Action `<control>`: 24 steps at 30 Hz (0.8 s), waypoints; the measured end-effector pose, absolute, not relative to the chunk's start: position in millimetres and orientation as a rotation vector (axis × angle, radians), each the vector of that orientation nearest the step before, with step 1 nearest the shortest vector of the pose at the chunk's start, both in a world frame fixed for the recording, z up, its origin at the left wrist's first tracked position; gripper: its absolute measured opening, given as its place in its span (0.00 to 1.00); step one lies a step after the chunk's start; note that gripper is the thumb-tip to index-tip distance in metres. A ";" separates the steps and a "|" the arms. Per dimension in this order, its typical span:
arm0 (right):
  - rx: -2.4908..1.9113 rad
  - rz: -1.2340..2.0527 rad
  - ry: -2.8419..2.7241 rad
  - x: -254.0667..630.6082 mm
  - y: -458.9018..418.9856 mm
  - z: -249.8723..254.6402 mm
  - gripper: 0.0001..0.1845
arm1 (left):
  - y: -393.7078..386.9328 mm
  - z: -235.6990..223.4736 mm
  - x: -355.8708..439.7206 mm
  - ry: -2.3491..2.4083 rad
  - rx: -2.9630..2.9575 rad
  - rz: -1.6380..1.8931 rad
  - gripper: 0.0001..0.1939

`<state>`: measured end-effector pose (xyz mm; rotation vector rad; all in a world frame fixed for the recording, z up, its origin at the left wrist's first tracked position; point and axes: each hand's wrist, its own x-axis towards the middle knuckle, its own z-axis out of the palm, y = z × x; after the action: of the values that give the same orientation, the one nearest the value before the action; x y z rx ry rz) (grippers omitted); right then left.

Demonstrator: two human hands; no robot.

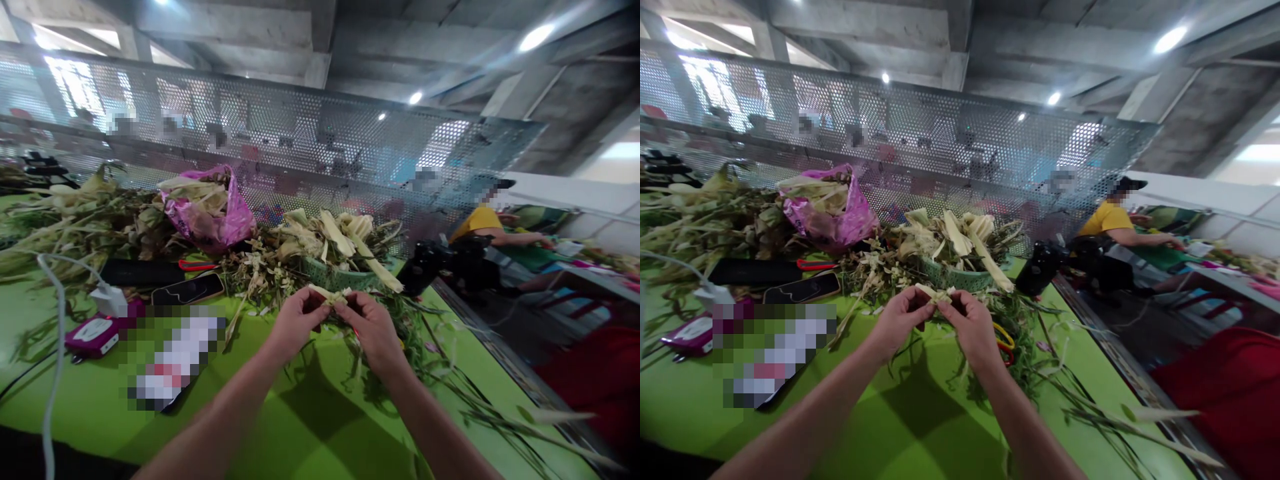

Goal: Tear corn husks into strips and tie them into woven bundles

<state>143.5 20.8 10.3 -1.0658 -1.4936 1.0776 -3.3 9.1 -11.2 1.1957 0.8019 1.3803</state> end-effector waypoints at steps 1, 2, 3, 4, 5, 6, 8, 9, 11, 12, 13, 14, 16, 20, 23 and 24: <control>-1.069 1.072 -1.495 143.4 20.7 9.9 0.18 | 8.9 -12.0 -2.6 0.812 1.244 1.398 0.10; -1.071 1.068 -1.497 143.3 20.6 9.3 0.18 | 8.8 -13.0 -2.2 0.836 1.310 1.419 0.08; -1.074 1.066 -1.498 143.4 20.7 8.6 0.18 | 8.5 -13.9 -2.2 0.876 1.391 1.438 0.06; -1.075 1.069 -1.498 143.5 21.0 7.7 0.18 | 8.1 -14.7 -2.5 0.926 1.477 1.451 0.05; -1.070 1.078 -1.497 143.7 21.5 6.8 0.18 | 7.6 -15.2 -2.9 0.980 1.554 1.454 0.05; -1.064 1.087 -1.494 144.1 22.1 6.0 0.18 | 6.9 -15.3 -3.5 1.027 1.613 1.446 0.05; -1.064 1.090 -1.485 144.9 23.1 5.4 0.18 | 5.3 -13.9 -4.5 1.086 1.674 1.420 0.07; -1.067 1.085 -1.489 145.2 23.2 5.9 0.18 | 4.5 -12.5 -4.8 1.097 1.692 1.409 0.07; -1.083 1.056 -1.512 145.6 22.1 9.0 0.17 | 3.1 -8.6 -4.6 1.107 1.732 1.403 0.08; -1.092 1.031 -1.528 145.6 20.8 11.4 0.17 | 2.5 -6.7 -4.2 1.106 1.750 1.412 0.08; -1.098 1.003 -1.545 145.3 19.1 14.1 0.17 | 2.0 -4.9 -3.8 1.097 1.754 1.427 0.09; -1.100 0.976 -1.564 144.7 17.0 17.0 0.16 | 1.5 -3.5 -3.2 1.080 1.743 1.444 0.10; -1.097 0.935 -1.595 143.0 12.6 22.3 0.16 | 0.8 -2.2 -2.1 1.034 1.676 1.469 0.10; -1.055 0.961 -1.618 138.0 6.6 26.2 0.14 | -1.1 -4.9 -1.1 0.984 1.531 1.505 0.09; -1.036 1.010 -1.623 135.8 6.3 23.2 0.13 | -2.2 -8.4 -1.0 1.016 1.525 1.487 0.10; -1.038 1.016 -1.623 135.8 6.9 21.8 0.13 | -2.0 -9.2 -1.0 1.025 1.534 1.478 0.10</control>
<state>135.8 6.9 21.8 -1.0378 -1.6228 1.0164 -1.0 -2.0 -9.2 1.5336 1.0248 1.4777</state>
